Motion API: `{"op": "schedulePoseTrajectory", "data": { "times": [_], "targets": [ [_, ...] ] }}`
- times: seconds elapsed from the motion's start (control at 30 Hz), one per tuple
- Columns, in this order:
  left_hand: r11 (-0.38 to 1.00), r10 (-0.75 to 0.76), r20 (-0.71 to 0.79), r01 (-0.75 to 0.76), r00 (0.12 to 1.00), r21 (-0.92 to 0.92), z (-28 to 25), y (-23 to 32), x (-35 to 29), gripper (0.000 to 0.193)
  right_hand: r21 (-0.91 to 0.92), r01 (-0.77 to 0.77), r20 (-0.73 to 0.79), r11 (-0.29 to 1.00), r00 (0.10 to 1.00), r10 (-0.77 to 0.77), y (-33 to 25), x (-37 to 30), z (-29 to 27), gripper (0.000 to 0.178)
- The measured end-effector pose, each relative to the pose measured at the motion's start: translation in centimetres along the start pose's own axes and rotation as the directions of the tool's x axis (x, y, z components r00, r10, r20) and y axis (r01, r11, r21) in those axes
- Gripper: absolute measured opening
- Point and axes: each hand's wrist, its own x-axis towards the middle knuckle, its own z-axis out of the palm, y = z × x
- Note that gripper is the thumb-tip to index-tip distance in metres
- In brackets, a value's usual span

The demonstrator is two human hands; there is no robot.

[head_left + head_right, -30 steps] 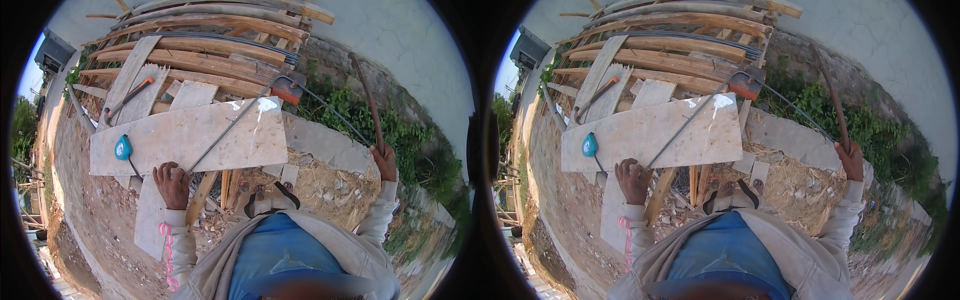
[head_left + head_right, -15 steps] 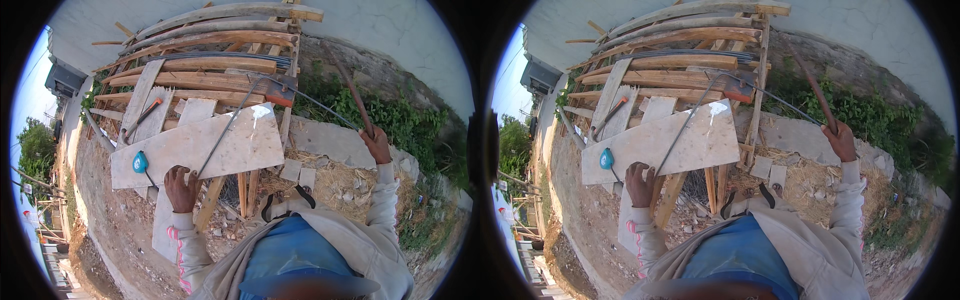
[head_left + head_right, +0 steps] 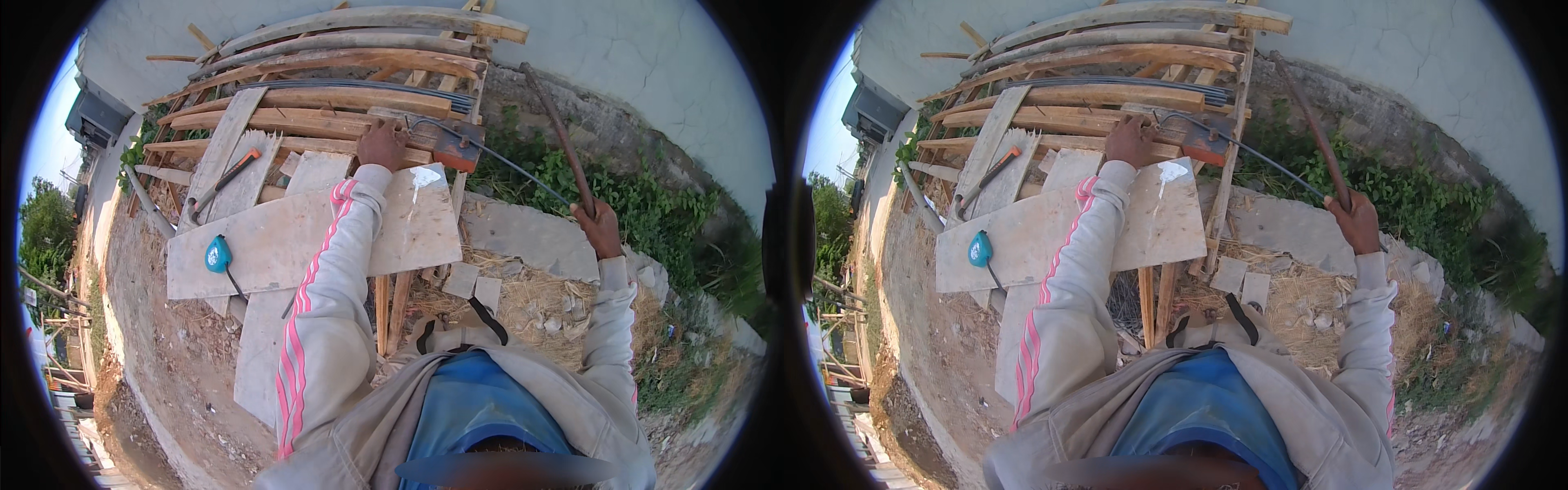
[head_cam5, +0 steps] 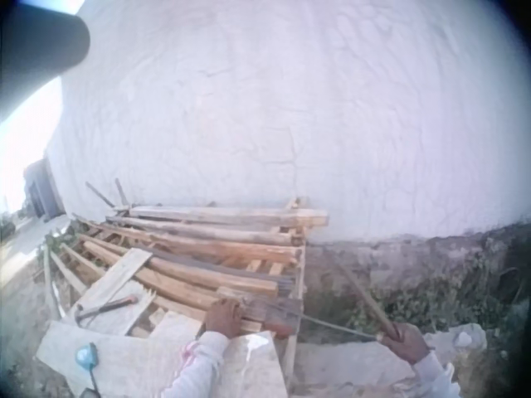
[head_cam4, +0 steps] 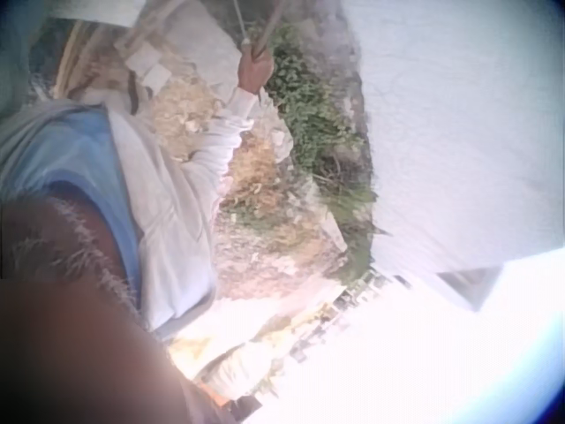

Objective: The person bends a metal reinforcement bar into a rectangular shape using a manual bending jig fixed to a wooden workbench.

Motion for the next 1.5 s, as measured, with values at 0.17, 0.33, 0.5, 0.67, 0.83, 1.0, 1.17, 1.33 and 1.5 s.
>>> {"op": "schedulePoseTrajectory", "data": {
  "times": [0.17, 0.33, 0.5, 0.67, 0.83, 1.0, 1.17, 1.33, 1.5],
  "targets": [
    [0.995, -0.078, -0.059, 0.082, 0.995, 0.061, 3.0, 0.7, 0.8, 0.03, 0.01, 0.025, -0.033, 1.0, 0.999, -0.025, -0.1, 0.0, 0.1, 0.036],
    [0.992, -0.042, -0.061, 0.049, 0.997, 0.12, 2.8, 1.2, 0.2, 0.029, 0.151, 0.127, 0.003, 0.98, 0.992, -0.129, 0.3, -0.1, -2.2, 0.036],
    [0.994, -0.047, -0.092, 0.056, 0.995, 0.095, 2.7, 1.4, 0.2, 0.026, 0.095, -0.004, 0.199, 0.995, 0.98, -0.015, 1.1, 1.1, -11.2, 0.033],
    [0.993, -0.01, -0.119, 0.023, 0.993, 0.114, 2.8, 1.3, 0.1, 0.02, -0.022, 0.143, 0.179, 0.989, 0.974, -0.137, 5.1, 5.7, -13.9, 0.031],
    [0.989, 0.071, -0.175, -0.046, 0.982, 0.142, 2.5, 1.4, -0.1, 0.018, -0.083, 0.237, 0.231, 0.968, 0.95, -0.212, 8.5, 9.5, -9.8, 0.034],
    [0.985, 0.071, -0.177, -0.041, 0.982, 0.17, 2.3, 1.7, -0.2, 0.016, -0.089, 0.319, 0.39, 0.944, 0.883, -0.261, 9.4, 14.1, -7.1, 0.035],
    [0.984, 0.049, -0.146, -0.023, 0.988, 0.174, 2.1, 1.9, -0.3, 0.016, -0.263, 0.483, 0.463, 0.835, 0.823, -0.329, 9.2, 19.9, -5.9, 0.037],
    [0.988, 0.046, -0.148, -0.023, 0.988, 0.151, 2.1, 1.7, -0.3, 0.015, -0.192, 0.538, 0.55, 0.821, 0.752, -0.364, 7.8, 24.5, -5.2, 0.036],
    [0.988, 0.053, -0.133, -0.033, 0.99, 0.149, 2.2, 1.4, -0.2, 0.019, -0.194, 0.625, 0.59, 0.756, 0.69, -0.418, 7.1, 28.3, -4.4, 0.031]
  ]
}}
